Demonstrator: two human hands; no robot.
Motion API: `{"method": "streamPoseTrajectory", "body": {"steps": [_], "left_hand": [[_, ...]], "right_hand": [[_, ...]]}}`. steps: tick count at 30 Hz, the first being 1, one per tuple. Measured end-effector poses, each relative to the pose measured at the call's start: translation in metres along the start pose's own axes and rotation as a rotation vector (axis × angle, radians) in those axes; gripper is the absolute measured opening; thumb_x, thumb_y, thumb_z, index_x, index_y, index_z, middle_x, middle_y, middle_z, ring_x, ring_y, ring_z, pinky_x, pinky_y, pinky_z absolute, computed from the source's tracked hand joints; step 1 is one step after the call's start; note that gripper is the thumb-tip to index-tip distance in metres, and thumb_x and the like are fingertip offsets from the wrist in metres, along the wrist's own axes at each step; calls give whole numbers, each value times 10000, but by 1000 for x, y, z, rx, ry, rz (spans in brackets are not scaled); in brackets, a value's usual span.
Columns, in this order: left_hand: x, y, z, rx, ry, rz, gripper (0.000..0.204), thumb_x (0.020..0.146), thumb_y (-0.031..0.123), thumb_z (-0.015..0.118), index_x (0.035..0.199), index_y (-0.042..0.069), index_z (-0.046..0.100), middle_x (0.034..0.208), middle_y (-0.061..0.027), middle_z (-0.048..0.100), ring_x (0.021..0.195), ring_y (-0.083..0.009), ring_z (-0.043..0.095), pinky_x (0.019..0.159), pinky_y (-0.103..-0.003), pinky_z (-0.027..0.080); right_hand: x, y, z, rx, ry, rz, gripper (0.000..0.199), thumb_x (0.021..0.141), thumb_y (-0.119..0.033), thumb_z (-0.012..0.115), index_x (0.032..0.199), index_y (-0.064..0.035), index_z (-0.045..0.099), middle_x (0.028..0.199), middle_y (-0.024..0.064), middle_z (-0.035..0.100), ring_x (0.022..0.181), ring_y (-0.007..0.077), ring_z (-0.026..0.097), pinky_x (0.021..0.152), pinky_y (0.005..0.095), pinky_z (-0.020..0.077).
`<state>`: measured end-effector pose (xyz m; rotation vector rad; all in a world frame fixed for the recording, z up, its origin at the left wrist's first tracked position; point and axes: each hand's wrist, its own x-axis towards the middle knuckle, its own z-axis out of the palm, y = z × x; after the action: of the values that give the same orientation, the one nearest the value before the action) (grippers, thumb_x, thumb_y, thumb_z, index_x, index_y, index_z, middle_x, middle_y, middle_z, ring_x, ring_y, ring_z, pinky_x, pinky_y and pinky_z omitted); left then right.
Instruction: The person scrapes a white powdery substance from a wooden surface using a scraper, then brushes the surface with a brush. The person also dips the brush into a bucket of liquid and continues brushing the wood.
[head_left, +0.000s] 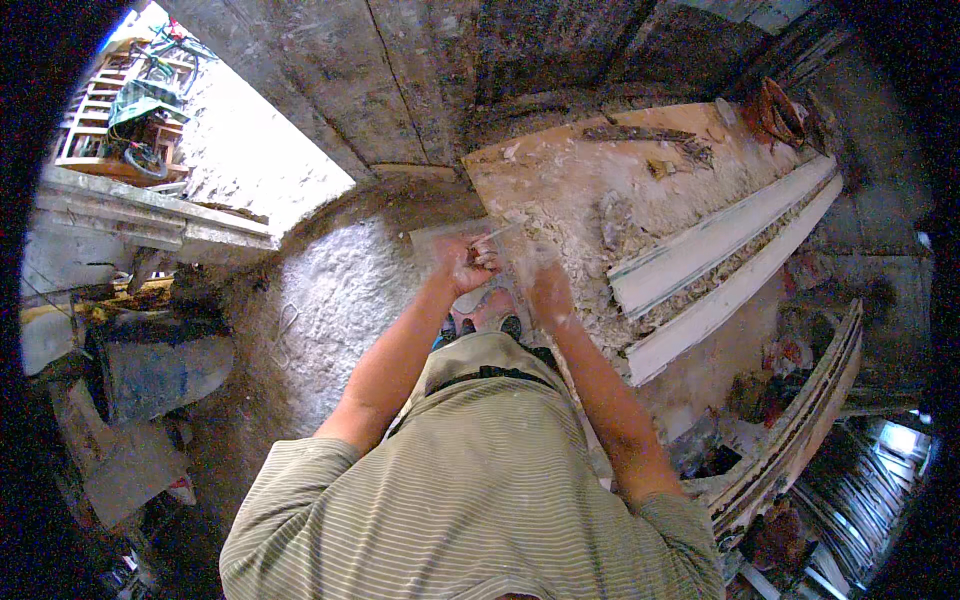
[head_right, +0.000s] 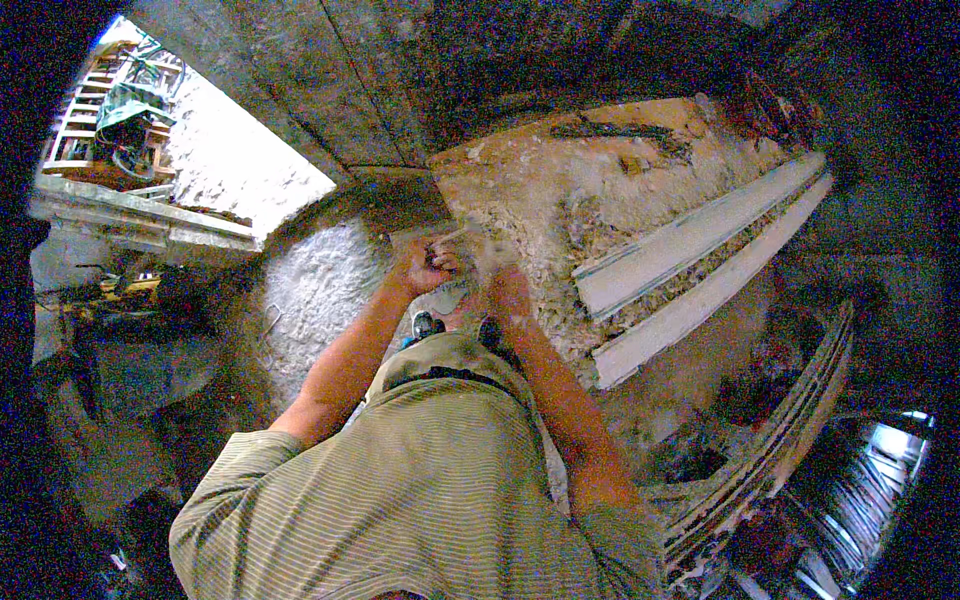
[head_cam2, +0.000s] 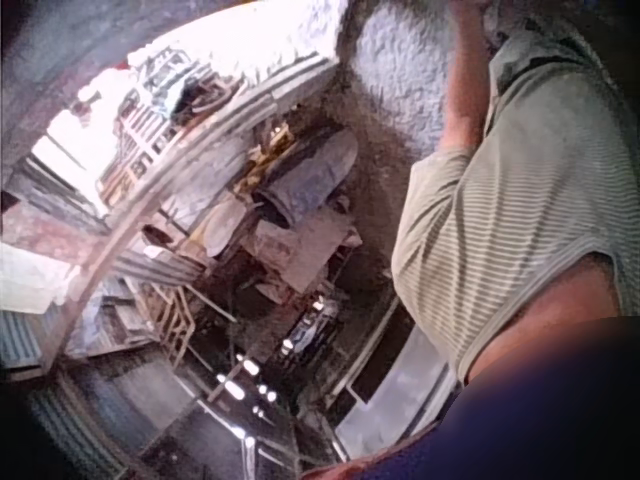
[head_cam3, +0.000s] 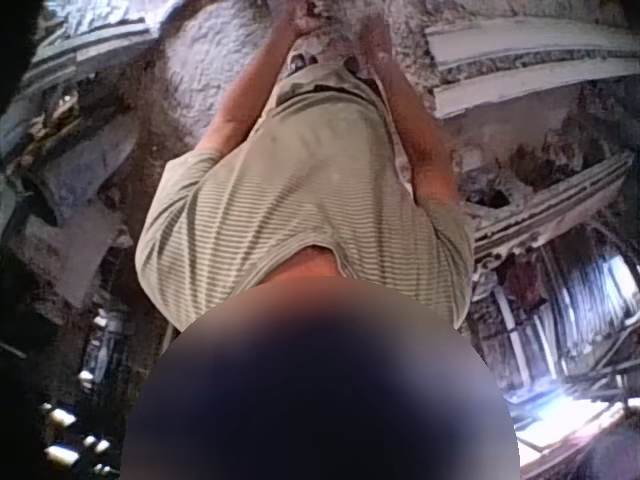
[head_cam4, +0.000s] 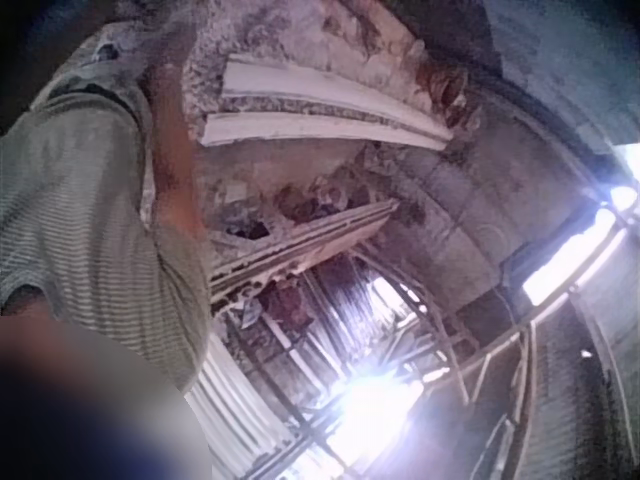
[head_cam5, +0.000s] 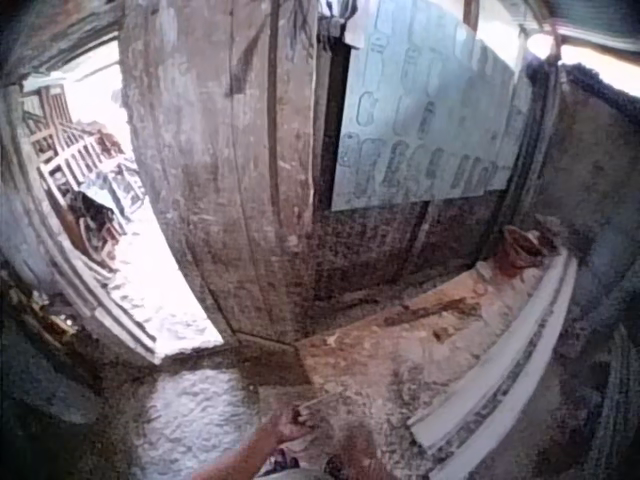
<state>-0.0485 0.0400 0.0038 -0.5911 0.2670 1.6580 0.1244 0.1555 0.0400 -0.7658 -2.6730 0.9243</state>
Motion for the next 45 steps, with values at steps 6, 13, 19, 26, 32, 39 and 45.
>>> {"method": "streamPoseTrajectory", "body": {"steps": [6, 13, 19, 26, 32, 39, 45], "left_hand": [[-6, 2, 12, -24, 44, -40, 171, 947, 180, 389, 887, 69, 504, 587, 11, 362, 489, -126, 325, 500, -285, 307], [-1, 6, -4, -13, 61, 4, 212, 958, 165, 347, 846, 67, 499, 568, 0, 340, 467, -123, 294, 444, -290, 263], [21, 17, -42, -88, -41, -40, 224, 917, 252, 440, 943, 52, 538, 539, -4, 370, 438, -138, 322, 437, -295, 292], [28, 14, -59, -231, -159, -68, 258, 886, 282, 498, 955, 34, 517, 550, -18, 374, 448, -151, 333, 436, -287, 300], [30, 11, -64, -189, -143, -20, 188, 877, 237, 491, 923, 54, 493, 571, -17, 391, 457, -149, 353, 432, -271, 322], [40, 21, -68, 49, -430, -143, 263, 865, 214, 565, 1054, 31, 562, 688, -81, 517, 574, -214, 494, 547, -325, 453], [1, 8, -43, 2172, 91, 749, 316, 958, 304, 505, 1067, 20, 587, 1144, -209, 559, 1081, -400, 500, 988, -522, 361]], "right_hand": [[11, 39, 24, -224, 65, -111, 342, 785, -134, 691, 1099, -6, 648, 1013, 243, 640, 933, 415, 609, 810, 476, 508], [24, 5, 5, 99, 141, -77, 384, 765, -173, 731, 1091, 11, 648, 1041, 230, 631, 911, 397, 626, 809, 462, 514], [28, -21, -7, -199, -54, 111, 310, 766, -192, 709, 974, 31, 658, 1008, 263, 614, 945, 408, 612, 812, 467, 505], [30, 40, 44, -280, -3, 263, 309, 782, -218, 687, 975, 21, 649, 950, 259, 632, 908, 418, 624, 793, 506, 505], [19, 46, 49, -65, 77, 264, 317, 779, -287, 691, 904, 3, 660, 846, 234, 644, 783, 406, 639, 697, 502, 523], [38, 59, 24, -189, 158, 265, 317, 726, -232, 734, 890, 13, 617, 794, 222, 640, 719, 424, 620, 645, 499, 514], [23, 46, -28, -243, 34, 352, 266, 708, -137, 740, 891, 28, 637, 938, 251, 648, 940, 413, 632, 791, 487, 507]]}}
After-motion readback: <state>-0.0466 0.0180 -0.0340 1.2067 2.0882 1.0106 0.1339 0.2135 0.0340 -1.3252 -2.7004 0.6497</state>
